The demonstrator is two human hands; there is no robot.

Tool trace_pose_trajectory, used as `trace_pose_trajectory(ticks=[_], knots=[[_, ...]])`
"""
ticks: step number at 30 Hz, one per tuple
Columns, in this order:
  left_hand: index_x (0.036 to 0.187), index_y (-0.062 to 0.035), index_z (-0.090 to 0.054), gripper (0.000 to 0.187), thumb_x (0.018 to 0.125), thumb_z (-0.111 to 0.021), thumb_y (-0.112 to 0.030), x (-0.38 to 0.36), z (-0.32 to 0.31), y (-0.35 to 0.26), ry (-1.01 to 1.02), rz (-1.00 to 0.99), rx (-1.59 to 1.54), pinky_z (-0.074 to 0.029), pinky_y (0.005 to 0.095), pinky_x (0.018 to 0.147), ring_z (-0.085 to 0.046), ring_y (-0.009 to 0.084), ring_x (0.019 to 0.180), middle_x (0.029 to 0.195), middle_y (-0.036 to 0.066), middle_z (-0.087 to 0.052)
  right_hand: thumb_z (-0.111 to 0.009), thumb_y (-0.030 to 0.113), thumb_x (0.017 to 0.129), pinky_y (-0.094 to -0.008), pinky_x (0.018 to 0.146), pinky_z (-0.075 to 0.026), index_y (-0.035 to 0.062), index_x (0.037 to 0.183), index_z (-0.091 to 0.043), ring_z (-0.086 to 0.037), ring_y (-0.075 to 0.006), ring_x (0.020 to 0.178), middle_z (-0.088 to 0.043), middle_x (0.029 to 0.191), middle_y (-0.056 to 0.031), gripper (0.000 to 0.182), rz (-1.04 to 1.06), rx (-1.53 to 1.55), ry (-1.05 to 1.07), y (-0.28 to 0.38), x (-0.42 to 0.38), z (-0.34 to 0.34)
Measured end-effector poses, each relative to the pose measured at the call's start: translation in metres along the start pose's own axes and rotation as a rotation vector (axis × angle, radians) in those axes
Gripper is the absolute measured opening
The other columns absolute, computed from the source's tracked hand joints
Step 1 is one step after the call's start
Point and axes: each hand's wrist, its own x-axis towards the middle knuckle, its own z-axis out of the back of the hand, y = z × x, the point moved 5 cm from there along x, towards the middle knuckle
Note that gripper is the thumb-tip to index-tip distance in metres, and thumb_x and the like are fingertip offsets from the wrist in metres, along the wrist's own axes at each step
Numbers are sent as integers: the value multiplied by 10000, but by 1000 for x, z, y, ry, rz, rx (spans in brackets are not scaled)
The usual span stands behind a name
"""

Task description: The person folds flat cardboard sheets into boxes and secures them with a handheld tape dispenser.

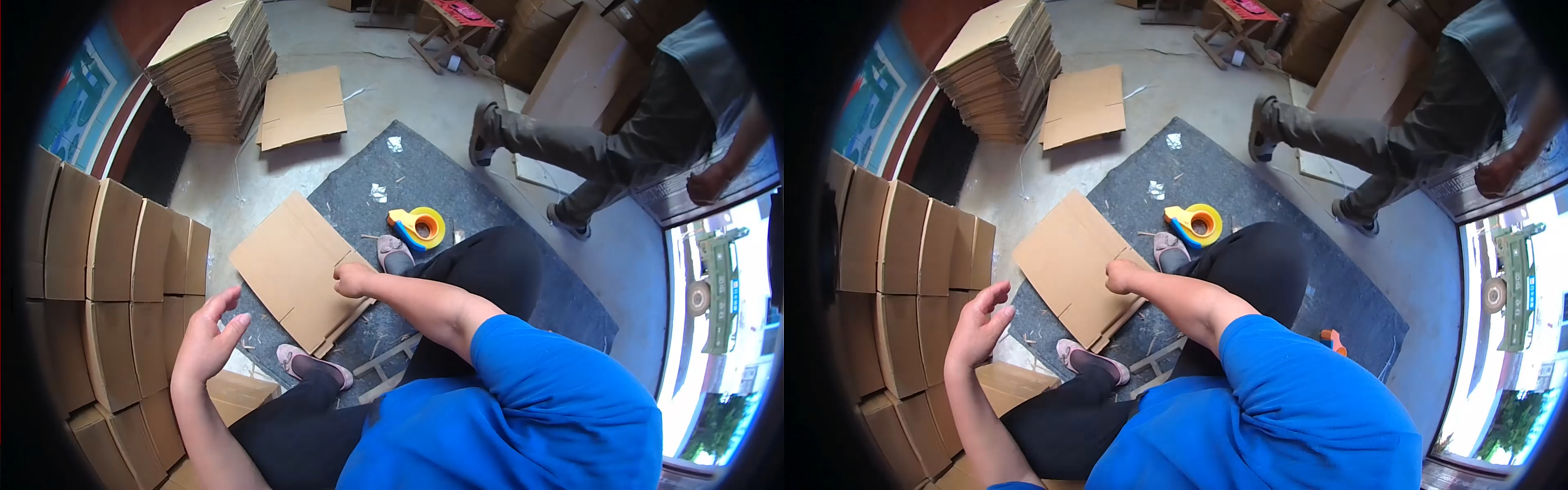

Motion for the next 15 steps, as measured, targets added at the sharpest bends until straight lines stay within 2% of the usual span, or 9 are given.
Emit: trace_pose_trajectory(ticks=[4,6,7,8,9,10,12,13,15], knots=[[1352,52,-510,489,970,-613,-237,75,-73,109,-252,169,-432,-428,319,1023,-562,193,1182,1281,145,-606,-575,200,820,-415,1038,-454,88,1256,-636,-571,-338,1221,-611,1285,-202,455,-219,26,15,-30,1,3],[1398,52,-453,574,949,-632,-259,84,-129,174,-367,499,-529,-414,329,1031,-559,221,1188,1288,165,-598,-599,211,826,-423,1027,-466,55,1271,-603,-568,-346,1223,-595,1300,-214,472,-290,23,12,-44,8,-5],[1406,12,-455,565,950,-622,-277,85,-165,227,-425,676,-548,-458,378,945,-560,252,1176,1326,161,-575,-612,219,831,-431,1025,-467,41,1284,-579,-568,-368,1213,-576,1321,-213,488,-311,-1,-44,-50,10,-6],[1373,11,-480,501,964,-593,-255,78,-194,241,-398,732,-782,-468,406,947,-565,270,1174,1341,169,-561,-571,153,870,-429,1057,-448,35,1273,-586,-516,-353,1281,-539,1375,-187,421,-351,22,-50,-44,2,1],[1346,16,-496,460,970,-576,-236,71,-228,276,-412,816,-900,-438,420,1008,-539,298,1224,1369,182,-539,-570,150,872,-425,1073,-427,39,1291,-560,-488,-346,1300,-514,1387,-179,433,-363,22,-105,-45,1,0],[1365,22,-481,469,970,-568,-216,58,-242,277,-484,993,-694,-398,424,1062,-494,309,1291,1389,198,-524,-569,148,875,-421,1090,-407,43,1308,-533,-459,-339,1318,-489,1399,-171,447,-381,17,-160,-48,0,-2],[1380,39,-467,494,964,-576,-205,47,-263,277,-394,998,-793,-369,414,1090,-451,298,1340,1419,209,-498,-578,153,876,-418,1112,-373,46,1321,-499,-419,-331,1336,-453,1411,-153,464,-439,52,-114,-58,4,-9],[1376,65,-467,513,954,-583,-202,46,-264,269,-352,950,-786,-394,406,1067,-492,300,1301,1412,210,-508,-593,165,866,-412,1105,-383,35,1321,-503,-438,-335,1324,-473,1404,-167,482,-465,54,-122,-63,7,-13],[1354,78,-485,506,948,-589,-205,51,-261,276,-335,1004,-715,-410,400,1049,-513,305,1278,1397,215,-521,-609,188,857,-407,1106,-381,32,1328,-500,-446,-336,1319,-484,1396,-176,508,-481,49,-76,-68,11,-19]])
